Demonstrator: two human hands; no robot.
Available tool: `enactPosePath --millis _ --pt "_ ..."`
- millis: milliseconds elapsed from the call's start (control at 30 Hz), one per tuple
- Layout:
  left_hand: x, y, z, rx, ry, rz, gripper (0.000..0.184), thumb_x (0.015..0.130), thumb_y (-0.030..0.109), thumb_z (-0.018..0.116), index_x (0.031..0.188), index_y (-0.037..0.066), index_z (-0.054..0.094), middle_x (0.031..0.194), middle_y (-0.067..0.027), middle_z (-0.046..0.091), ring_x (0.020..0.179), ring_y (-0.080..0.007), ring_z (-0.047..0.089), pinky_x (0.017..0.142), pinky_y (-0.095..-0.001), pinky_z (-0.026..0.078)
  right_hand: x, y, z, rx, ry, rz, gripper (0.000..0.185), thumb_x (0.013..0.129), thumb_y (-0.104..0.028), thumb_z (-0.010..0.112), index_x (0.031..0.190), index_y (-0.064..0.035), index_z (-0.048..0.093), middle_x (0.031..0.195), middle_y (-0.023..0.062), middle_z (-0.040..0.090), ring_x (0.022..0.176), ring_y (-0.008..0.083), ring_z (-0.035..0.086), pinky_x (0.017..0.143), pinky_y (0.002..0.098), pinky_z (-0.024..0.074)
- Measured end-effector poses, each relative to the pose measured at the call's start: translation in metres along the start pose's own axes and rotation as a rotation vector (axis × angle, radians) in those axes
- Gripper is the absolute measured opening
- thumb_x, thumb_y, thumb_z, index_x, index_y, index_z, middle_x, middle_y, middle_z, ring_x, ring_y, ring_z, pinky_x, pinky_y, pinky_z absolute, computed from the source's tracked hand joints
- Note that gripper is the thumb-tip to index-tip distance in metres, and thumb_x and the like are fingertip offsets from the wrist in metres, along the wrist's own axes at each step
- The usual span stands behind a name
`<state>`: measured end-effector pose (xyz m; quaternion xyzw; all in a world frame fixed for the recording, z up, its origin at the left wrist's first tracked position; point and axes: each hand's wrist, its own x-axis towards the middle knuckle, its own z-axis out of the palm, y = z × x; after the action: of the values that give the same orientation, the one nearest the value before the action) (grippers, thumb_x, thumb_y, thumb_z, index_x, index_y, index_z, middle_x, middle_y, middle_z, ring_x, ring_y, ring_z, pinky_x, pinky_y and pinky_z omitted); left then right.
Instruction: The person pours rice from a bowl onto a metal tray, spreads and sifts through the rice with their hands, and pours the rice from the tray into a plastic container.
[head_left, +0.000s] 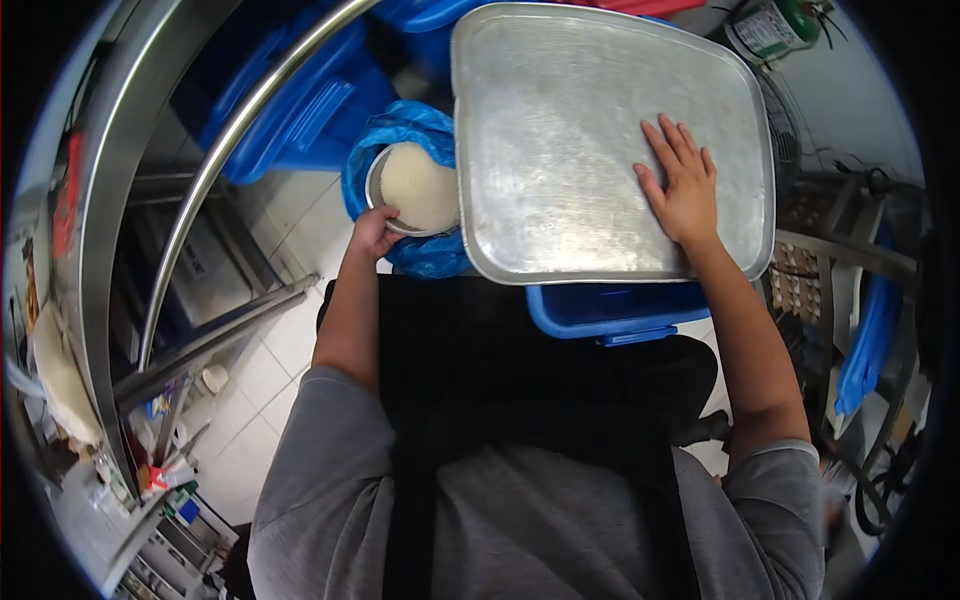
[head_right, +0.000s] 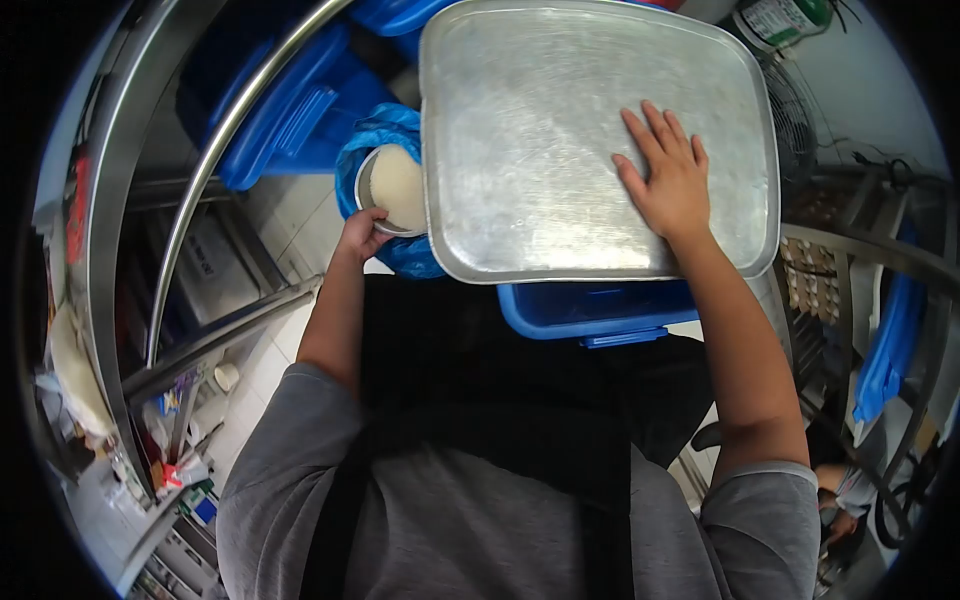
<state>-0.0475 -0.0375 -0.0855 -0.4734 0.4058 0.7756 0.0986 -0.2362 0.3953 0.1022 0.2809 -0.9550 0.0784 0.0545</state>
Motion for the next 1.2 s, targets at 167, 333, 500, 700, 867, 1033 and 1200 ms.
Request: enactPosePath --millis 167,333,500,700,867,1033,1200 --pt "-0.024 -0.005 0.015 -0.192 -0.005 0.016 0.046 0.088 -0.001 0.046 0.133 -0.01 0.036 0.124 -0.0257 0.054 0.104 -0.0378 0.063 0.085 -0.0461 0.059 -0.001 0.001 0.002 -0.034 0.012 0.011 0.054 0.092 -0.045 0.056 0.143 -0.029 0.046 0.152 0.0011 0.039 0.143 0.024 0.032 0.115 0.0493 0.0189" --pt "-0.029 -0.013 0.026 -0.23 0.081 0.019 0.047 0.09 0.0 0.045 0.135 -0.009 0.034 0.128 -0.0265 0.051 0.108 -0.0385 0.061 0.086 -0.0466 0.058 -0.001 0.002 0.003 -0.051 0.014 0.008 0.054 0.092 -0.045 0.056 0.143 -0.0293 0.046 0.153 0.0008 0.038 0.143 0.0236 0.032 0.115 0.0488 0.0191" --pt "-0.041 -0.018 0.015 -0.204 0.066 0.044 0.046 0.09 -0.001 0.044 0.135 -0.009 0.034 0.126 -0.0268 0.051 0.107 -0.0389 0.062 0.085 -0.0465 0.059 0.001 0.002 0.002 -0.046 0.021 0.016 0.054 0.092 -0.045 0.056 0.143 -0.0292 0.046 0.153 0.0006 0.038 0.143 0.0236 0.032 0.115 0.0485 0.0193" --pt "-0.059 -0.008 0.01 -0.142 0.073 0.001 0.046 0.089 -0.001 0.044 0.133 -0.01 0.035 0.122 -0.027 0.055 0.101 -0.038 0.065 0.082 -0.0459 0.06 0.0 0.004 0.004 -0.044 0.026 0.02 0.054 0.092 -0.044 0.056 0.143 -0.0294 0.046 0.153 0.0005 0.039 0.143 0.0241 0.032 0.115 0.0491 0.0192" --pt "-0.074 -0.004 0.0 -0.107 0.072 0.023 0.045 0.089 -0.001 0.044 0.132 -0.011 0.036 0.122 -0.0267 0.054 0.102 -0.0383 0.064 0.085 -0.0452 0.059 0.0 0.004 0.003 -0.036 0.021 0.024 0.054 0.092 -0.045 0.056 0.143 -0.0296 0.046 0.153 0.0006 0.038 0.142 0.0244 0.032 0.115 0.0498 0.0193" --pt "-0.079 -0.004 -0.017 -0.208 0.064 0.041 0.046 0.087 -0.002 0.047 0.13 -0.013 0.036 0.124 -0.0258 0.053 0.108 -0.0381 0.061 0.09 -0.046 0.057 -0.001 0.005 0.003 -0.038 0.026 0.021 0.054 0.092 -0.045 0.056 0.143 -0.0293 0.046 0.153 0.0013 0.038 0.142 0.0247 0.033 0.115 0.0508 0.0193" --pt "-0.106 0.0 -0.011 -0.216 0.082 0.082 0.047 0.086 -0.002 0.047 0.131 -0.013 0.036 0.125 -0.0251 0.052 0.11 -0.0373 0.06 0.092 -0.0454 0.056 0.0 0.004 0.003 -0.026 0.004 0.023 0.054 0.093 -0.045 0.054 0.144 -0.0298 0.044 0.153 0.0014 0.037 0.143 0.0242 0.032 0.115 0.0514 0.0188"
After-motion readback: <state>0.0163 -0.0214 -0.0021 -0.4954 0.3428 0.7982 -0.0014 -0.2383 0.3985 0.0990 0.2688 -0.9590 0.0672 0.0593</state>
